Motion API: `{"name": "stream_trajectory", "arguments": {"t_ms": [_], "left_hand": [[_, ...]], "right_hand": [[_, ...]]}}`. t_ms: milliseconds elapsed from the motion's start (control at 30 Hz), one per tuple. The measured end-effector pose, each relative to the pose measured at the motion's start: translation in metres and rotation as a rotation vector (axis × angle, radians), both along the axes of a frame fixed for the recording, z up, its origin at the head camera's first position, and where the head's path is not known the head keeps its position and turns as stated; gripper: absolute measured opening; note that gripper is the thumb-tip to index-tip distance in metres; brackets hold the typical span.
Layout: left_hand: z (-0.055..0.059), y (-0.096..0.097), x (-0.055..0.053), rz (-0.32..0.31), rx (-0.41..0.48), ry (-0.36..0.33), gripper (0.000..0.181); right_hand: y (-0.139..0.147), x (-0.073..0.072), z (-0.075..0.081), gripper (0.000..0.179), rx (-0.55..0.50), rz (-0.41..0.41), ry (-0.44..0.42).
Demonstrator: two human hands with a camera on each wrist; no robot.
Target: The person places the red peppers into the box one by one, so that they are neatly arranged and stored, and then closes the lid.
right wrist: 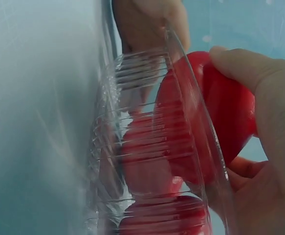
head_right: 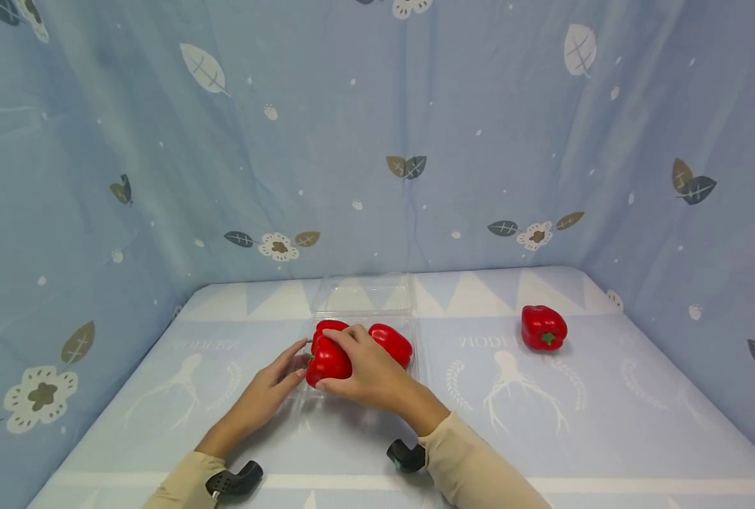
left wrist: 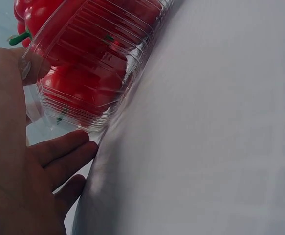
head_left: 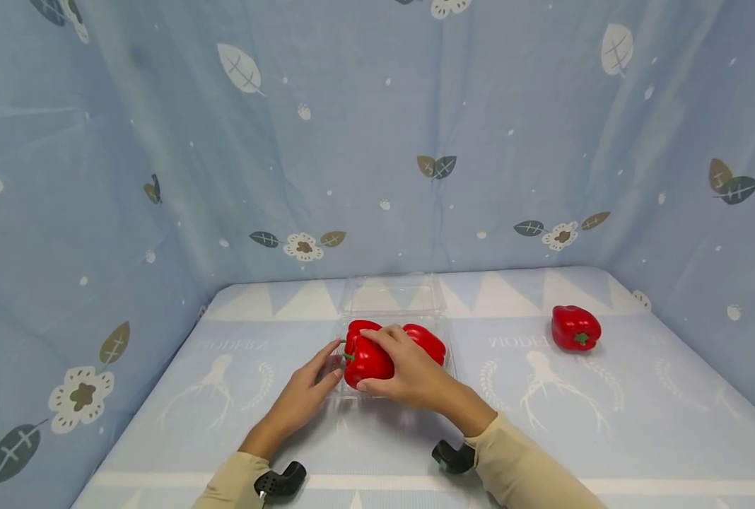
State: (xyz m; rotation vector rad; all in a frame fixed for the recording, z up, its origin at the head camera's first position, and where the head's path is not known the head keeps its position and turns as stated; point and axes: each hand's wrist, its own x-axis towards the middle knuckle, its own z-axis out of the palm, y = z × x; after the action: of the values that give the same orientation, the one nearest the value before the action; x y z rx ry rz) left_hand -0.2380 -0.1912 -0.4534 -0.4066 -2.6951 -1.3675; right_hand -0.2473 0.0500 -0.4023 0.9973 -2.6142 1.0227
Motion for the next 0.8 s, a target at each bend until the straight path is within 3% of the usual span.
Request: {"name": "stream_trajectory", "arguments": {"t_ms": [333, 533, 800], "left_hand": [[0.0018, 0.0007, 0.0002, -0.002, -0.003, 0.005, 0.057], [0.0022, 0.0009, 0.0003, -0.002, -0.004, -0.002, 0.058], [0.0011, 0.0022, -0.0002, 0.012, -0.025, 0.004, 0.057]], "right_hand": [[-0.0065, -0.0023, -0.0021, 0.075, 0.116, -0.053, 0.039], [-0.0032, -0.0012, -0.0039, 0.070, 0.134, -0.030, 0.122], [0.0021, -0.0023, -0.0049, 0.067, 0.130, 0.021, 0.090]]}}
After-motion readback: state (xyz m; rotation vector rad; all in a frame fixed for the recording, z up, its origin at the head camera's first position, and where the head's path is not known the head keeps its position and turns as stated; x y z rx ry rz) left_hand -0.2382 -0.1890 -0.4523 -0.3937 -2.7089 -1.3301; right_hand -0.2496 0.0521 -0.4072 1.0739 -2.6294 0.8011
